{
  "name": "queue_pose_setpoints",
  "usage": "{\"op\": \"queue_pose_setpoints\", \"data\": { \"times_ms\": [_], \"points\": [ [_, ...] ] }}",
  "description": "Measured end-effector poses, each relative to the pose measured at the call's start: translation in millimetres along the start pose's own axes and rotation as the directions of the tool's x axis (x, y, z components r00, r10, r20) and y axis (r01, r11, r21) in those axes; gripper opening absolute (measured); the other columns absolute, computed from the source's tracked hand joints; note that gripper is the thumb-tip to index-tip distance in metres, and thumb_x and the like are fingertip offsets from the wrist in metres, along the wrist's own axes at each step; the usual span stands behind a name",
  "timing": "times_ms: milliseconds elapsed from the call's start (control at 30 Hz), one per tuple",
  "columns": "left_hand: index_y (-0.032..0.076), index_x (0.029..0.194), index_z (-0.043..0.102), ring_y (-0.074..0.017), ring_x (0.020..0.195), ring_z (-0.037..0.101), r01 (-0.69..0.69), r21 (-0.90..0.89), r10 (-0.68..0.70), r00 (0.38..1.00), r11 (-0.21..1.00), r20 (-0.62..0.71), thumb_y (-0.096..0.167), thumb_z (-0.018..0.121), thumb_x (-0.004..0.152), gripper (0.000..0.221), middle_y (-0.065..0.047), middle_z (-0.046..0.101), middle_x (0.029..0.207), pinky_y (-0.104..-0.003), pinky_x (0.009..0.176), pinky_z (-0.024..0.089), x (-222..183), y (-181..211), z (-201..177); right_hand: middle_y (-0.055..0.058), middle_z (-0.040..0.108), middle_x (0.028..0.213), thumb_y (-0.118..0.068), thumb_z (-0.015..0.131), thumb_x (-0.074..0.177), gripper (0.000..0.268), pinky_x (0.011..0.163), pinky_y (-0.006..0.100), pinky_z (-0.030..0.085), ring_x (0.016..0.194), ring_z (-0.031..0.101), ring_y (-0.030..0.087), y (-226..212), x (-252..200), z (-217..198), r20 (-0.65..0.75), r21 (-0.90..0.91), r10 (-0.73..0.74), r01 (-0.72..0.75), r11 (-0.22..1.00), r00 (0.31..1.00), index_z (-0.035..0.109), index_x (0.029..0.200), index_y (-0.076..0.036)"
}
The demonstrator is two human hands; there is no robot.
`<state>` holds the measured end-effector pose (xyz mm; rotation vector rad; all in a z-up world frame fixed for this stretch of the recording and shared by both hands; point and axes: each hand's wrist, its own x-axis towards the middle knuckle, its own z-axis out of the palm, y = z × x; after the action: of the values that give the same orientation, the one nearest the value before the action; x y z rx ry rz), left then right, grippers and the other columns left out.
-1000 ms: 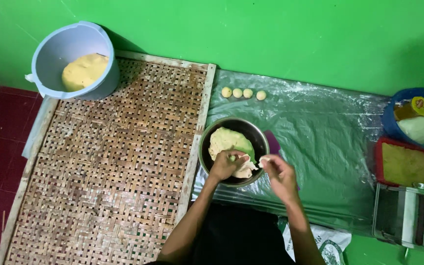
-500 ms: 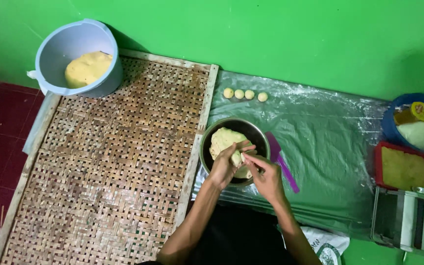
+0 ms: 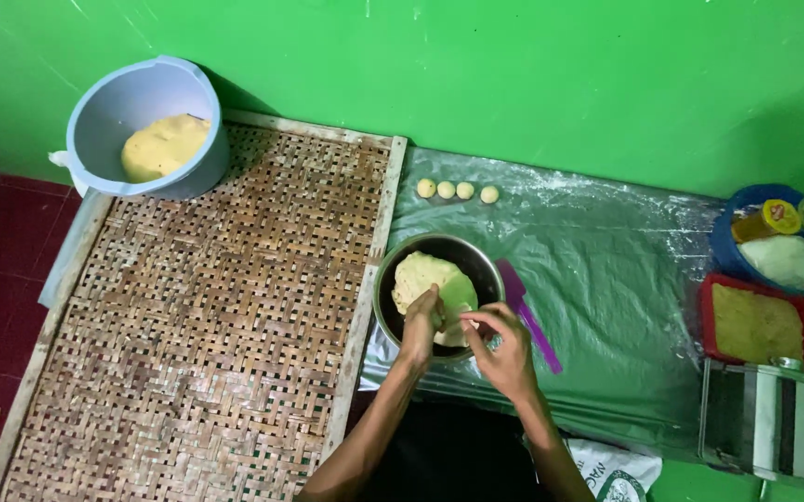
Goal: Manually pinching off pieces of dough and rolling them into small uniform balls in a bakery.
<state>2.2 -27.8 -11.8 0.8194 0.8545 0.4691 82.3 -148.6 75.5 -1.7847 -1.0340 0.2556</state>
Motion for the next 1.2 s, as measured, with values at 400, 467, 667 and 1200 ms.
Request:
{"op": "queue_pose_setpoints", "data": {
  "times_ms": [400, 467, 667, 1200],
  "points": [
    [0.009, 0.055, 0.051, -0.0109, 0.027, 0.034, -0.242, -0.141, 0.218, 0.961, 0.960, -0.169, 0.026, 0.065, 0.104, 0.053, -0.007, 0.037, 0.037, -0.022, 0.029, 0.025, -18, 17, 14, 0.013, 0.070, 0.083, -0.003, 0.073, 0.090, 0.022, 0.058, 0.029, 0.054, 0.063, 0.063, 0.017, 7, -16, 12, -0.026, 0.127, 0.056, -0.052, 0.991, 0.998, 0.079, 0.110, -0.003],
    [0.010, 0.057, 0.048, -0.0119, 0.026, 0.032, -0.225, -0.214, 0.193, 0.968, 0.951, -0.158, 0.024, 0.064, 0.104, 0.052, -0.005, 0.034, 0.037, -0.024, 0.028, 0.024, -22, 21, 17, 0.013, 0.070, 0.083, 0.000, 0.074, 0.086, 0.026, 0.059, 0.029, 0.056, 0.066, 0.065, 0.019, 6, -17, 15, -0.041, 0.124, 0.086, -0.080, 0.989, 0.995, 0.079, 0.111, -0.004],
    [0.003, 0.089, 0.059, -0.0096, 0.036, 0.031, -0.008, -0.369, 0.009, 1.000, 0.929, 0.002, 0.038, 0.043, 0.101, 0.041, -0.001, 0.029, 0.054, -0.023, 0.033, 0.022, -13, 29, 13, 0.017, 0.071, 0.088, -0.001, 0.074, 0.086, 0.030, 0.065, 0.034, 0.059, 0.073, 0.068, 0.024, -5, -11, 13, -0.087, 0.105, 0.104, -0.095, 0.990, 0.991, 0.077, 0.116, -0.004],
    [0.011, 0.098, 0.068, -0.0293, 0.118, 0.066, -0.156, -0.319, 0.210, 0.967, 0.935, 0.142, -0.011, 0.052, 0.091, 0.028, -0.019, 0.061, 0.139, -0.039, 0.094, 0.059, -46, 28, 20, 0.023, 0.051, 0.152, -0.039, 0.049, 0.104, 0.048, 0.115, 0.046, 0.043, 0.141, 0.051, 0.037, -43, -19, 34, -0.105, -0.047, -0.128, 0.124, 0.991, 0.986, 0.059, 0.135, -0.004]
  ]
}}
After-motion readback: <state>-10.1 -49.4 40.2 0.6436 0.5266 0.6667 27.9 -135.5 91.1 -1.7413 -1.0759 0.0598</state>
